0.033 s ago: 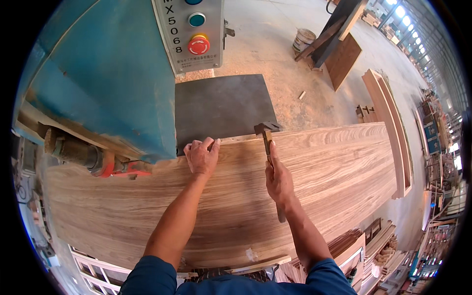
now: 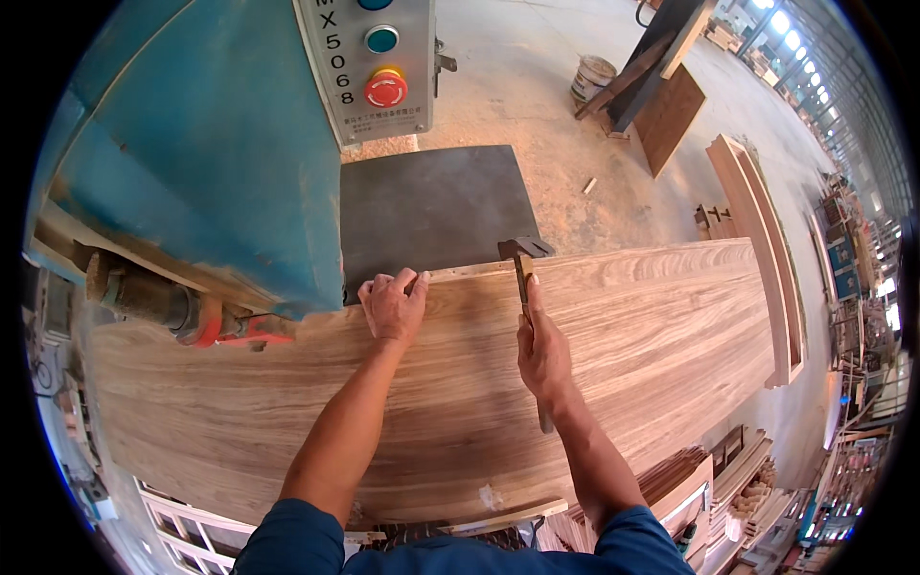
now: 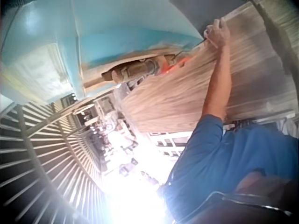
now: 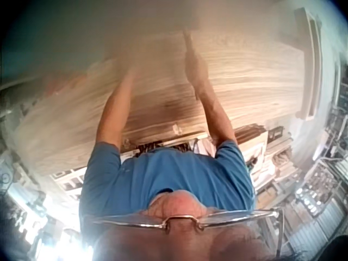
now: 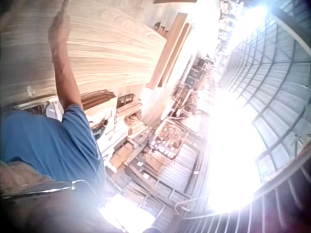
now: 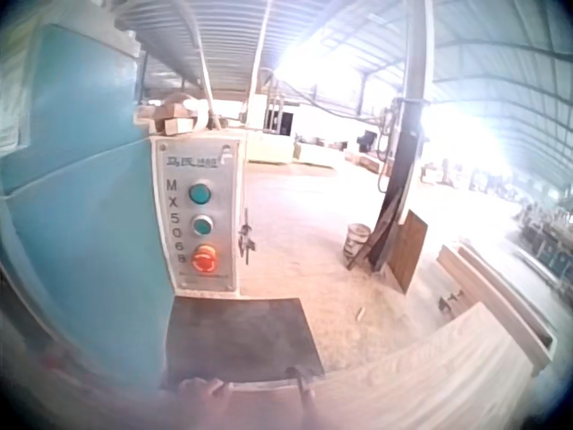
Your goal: The person marks a wood lattice on the floor with a pen, picks up a schematic and a large wooden board, then places the board on a machine and secures a small wood piece onto it with a hammer and a measuring tool.
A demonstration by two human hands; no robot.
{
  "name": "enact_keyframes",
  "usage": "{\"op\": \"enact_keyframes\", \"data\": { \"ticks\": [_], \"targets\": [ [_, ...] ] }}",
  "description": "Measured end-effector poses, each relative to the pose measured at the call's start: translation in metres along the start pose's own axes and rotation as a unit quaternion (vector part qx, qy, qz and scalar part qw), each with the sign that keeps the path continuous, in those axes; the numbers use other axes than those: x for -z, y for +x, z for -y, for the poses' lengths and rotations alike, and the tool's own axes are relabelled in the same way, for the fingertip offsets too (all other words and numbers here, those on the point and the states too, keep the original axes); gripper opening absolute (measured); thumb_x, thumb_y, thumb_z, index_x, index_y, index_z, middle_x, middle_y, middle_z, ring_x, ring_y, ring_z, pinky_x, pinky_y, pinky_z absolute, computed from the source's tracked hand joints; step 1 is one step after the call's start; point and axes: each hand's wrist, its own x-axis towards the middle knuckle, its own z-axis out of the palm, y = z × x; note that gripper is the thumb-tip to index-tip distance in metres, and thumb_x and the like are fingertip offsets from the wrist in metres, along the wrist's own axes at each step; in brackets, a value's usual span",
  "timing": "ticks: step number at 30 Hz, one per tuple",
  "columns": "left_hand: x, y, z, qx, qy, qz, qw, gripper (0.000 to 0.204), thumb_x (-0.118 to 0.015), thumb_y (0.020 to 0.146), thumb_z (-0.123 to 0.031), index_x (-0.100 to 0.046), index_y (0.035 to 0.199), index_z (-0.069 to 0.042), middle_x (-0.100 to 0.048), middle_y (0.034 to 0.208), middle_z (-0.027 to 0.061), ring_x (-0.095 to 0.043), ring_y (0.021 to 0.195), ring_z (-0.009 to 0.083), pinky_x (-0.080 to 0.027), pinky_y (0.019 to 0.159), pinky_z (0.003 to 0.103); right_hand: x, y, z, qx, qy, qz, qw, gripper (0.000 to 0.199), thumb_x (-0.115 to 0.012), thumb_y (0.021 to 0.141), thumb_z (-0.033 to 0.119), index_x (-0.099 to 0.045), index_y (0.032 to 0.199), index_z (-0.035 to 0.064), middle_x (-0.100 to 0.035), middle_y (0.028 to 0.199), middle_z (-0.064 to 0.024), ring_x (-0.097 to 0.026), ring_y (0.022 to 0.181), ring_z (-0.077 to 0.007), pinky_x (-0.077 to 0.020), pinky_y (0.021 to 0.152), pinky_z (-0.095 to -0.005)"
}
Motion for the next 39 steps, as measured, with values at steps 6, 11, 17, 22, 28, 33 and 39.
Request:
{"op": "enact_keyframes", "data": {
  "ticks": [6,11,17,22,28,33,39],
  "targets": [
    [-0.004,0.001,0.003,0.003,0.016,-0.004,1.0,0.024,-0.066,0.09,-0.04,-0.067,0.081,-0.018,-0.061,0.073,0.0025,-0.058,0.088,0.0202,-0.036,0.096,0.04,0.003,0.012,-0.002,-0.003,-0.044,0.018,0.999,0.07,-0.05,0.095,0.0,-0.022,0.158,0.0143,-0.061,0.082,-0.0204,-0.062,0.073,-0.0374,-0.051,0.069,-0.0415],
    [-0.006,0.0,0.001,0.004,0.01,-0.005,1.0,0.023,-0.067,0.089,-0.039,-0.068,0.083,-0.017,-0.06,0.072,0.0016,-0.058,0.088,0.0197,-0.037,0.095,0.04,-0.003,0.0,-0.006,-0.013,-0.044,0.016,0.999,0.069,-0.05,0.096,0.001,-0.023,0.157,0.0149,-0.062,0.085,-0.0209,-0.061,0.072,-0.039,-0.0514,0.069,-0.0411],
    [0.0,0.001,0.0,-0.02,-0.025,-0.023,0.999,0.019,-0.07,0.088,-0.034,-0.069,0.096,-0.017,-0.062,0.075,0.0002,-0.058,0.084,0.0185,-0.039,0.091,0.039,0.003,-0.041,0.002,-0.074,0.18,0.011,0.981,0.063,-0.05,0.098,0.007,-0.025,0.156,0.0122,-0.061,0.077,-0.0168,-0.06,0.062,-0.0283,-0.0484,0.057,-0.0396],
    [0.001,-0.001,0.0,-0.088,-0.022,-0.023,0.996,0.023,-0.07,0.087,-0.032,-0.069,0.106,-0.018,-0.064,0.077,-0.0007,-0.058,0.085,0.0184,-0.039,0.091,0.039,0.014,-0.091,0.017,-0.252,0.437,0.084,0.86,0.053,-0.045,0.105,0.017,-0.028,0.154,0.01,-0.056,0.071,-0.0038,-0.051,0.05,-0.0089,-0.0428,0.045,-0.0229],
    [0.003,0.0,-0.003,-0.072,0.007,0.024,0.997,0.018,-0.066,0.091,-0.03,-0.067,0.105,-0.019,-0.071,0.088,-0.0025,-0.058,0.089,0.0184,-0.037,0.093,0.037,0.01,-0.106,0.0,-0.267,0.44,0.093,0.852,0.052,-0.051,0.104,0.022,-0.033,0.152,0.0096,-0.056,0.07,-0.0029,-0.052,0.049,-0.0093,-0.0432,0.044,-0.0226],
    [0.0,-0.001,-0.001,-0.077,0.024,0.024,0.996,0.018,-0.065,0.092,-0.03,-0.065,0.106,-0.019,-0.07,0.087,-0.0031,-0.057,0.09,0.019,-0.037,0.093,0.038,0.006,-0.109,-0.002,-0.28,0.405,0.081,0.867,0.052,-0.053,0.103,0.021,-0.034,0.151,0.0088,-0.055,0.07,-0.0027,-0.052,0.05,-0.0093,-0.0435,0.045,-0.0228],
    [0.001,-0.001,-0.003,-0.07,0.024,0.023,0.997,0.019,-0.065,0.091,-0.032,-0.066,0.105,-0.02,-0.068,0.084,-0.0029,-0.057,0.09,0.0197,-0.037,0.092,0.039,0.006,-0.108,0.001,-0.279,0.399,0.075,0.87,0.052,-0.053,0.103,0.02,-0.035,0.151,0.0083,-0.055,0.07,-0.003,-0.052,0.05,-0.0096,-0.0435,0.045,-0.0229]
  ]
}}
